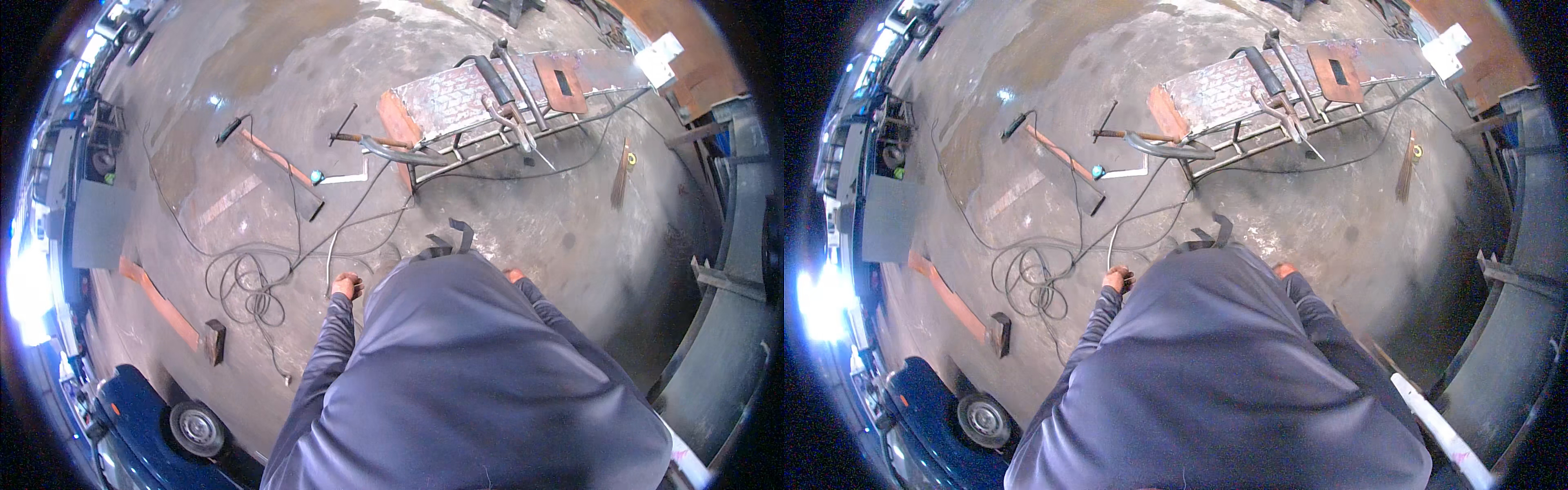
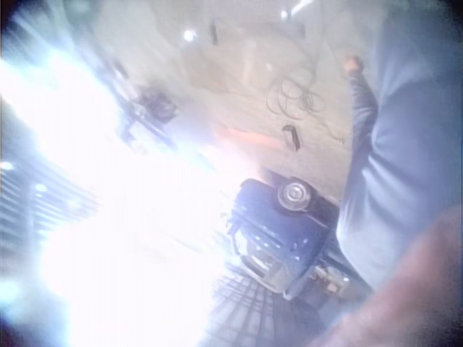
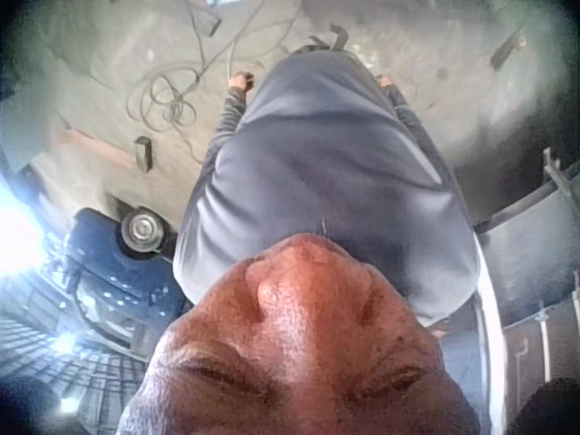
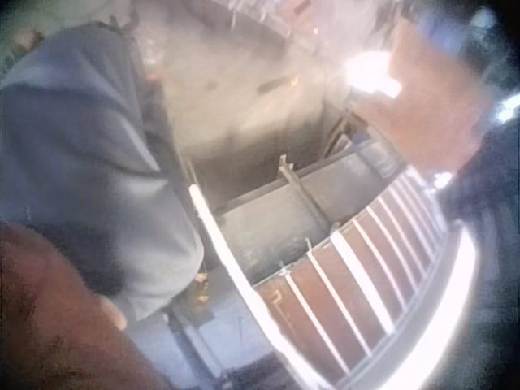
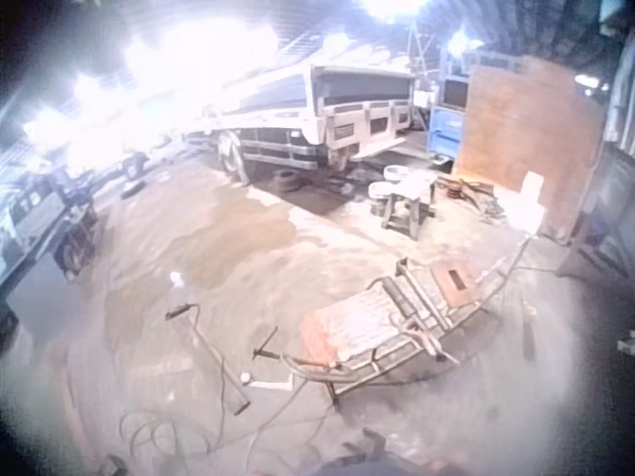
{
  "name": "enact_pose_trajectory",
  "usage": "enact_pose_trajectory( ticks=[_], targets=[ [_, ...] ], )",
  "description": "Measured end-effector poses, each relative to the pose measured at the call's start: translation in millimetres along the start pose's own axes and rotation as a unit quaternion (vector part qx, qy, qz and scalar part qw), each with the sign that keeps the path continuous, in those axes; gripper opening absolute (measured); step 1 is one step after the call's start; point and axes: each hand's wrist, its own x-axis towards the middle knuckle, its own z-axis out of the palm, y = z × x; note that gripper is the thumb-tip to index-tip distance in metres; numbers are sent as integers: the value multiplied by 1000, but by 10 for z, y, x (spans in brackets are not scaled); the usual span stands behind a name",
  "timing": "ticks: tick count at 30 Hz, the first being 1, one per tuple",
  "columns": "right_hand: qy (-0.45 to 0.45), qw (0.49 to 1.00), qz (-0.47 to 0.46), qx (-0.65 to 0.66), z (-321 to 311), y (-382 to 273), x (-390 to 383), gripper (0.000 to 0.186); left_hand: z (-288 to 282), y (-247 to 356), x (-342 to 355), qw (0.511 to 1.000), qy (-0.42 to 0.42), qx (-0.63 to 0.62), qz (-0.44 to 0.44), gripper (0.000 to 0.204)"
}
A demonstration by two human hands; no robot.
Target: The person welds a metal frame using a welding torch and protective mask. They repeatedly lower the mask to weld, then lift it to inspect the work, and adjust the welding torch and cables between welds.
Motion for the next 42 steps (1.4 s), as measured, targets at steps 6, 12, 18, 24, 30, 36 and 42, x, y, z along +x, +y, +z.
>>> enact_pose_trajectory(
  ticks=[6,12,18,24,30,36,42],
  targets=[
    [37,992,49,109,527,-141,187,39,-151,388,111,997,-54,19,46,19],
    [102,982,80,138,550,-610,457,36,-557,416,88,989,-55,125,57,19],
    [140,970,103,171,502,-1178,336,35,-1165,25,331,989,-57,117,68,17],
    [153,964,109,187,476,-1247,374,35,-1176,29,381,994,-50,91,-20,14],
    [100,970,81,206,577,-1067,706,34,-894,402,367,999,-12,1,-38,14],
    [43,978,93,182,374,-794,1280,37,-596,842,208,998,-64,14,6,20],
    [28,970,107,218,-168,-1327,1089,37,-393,1197,-74,999,-24,45,1,19]
  ],
)
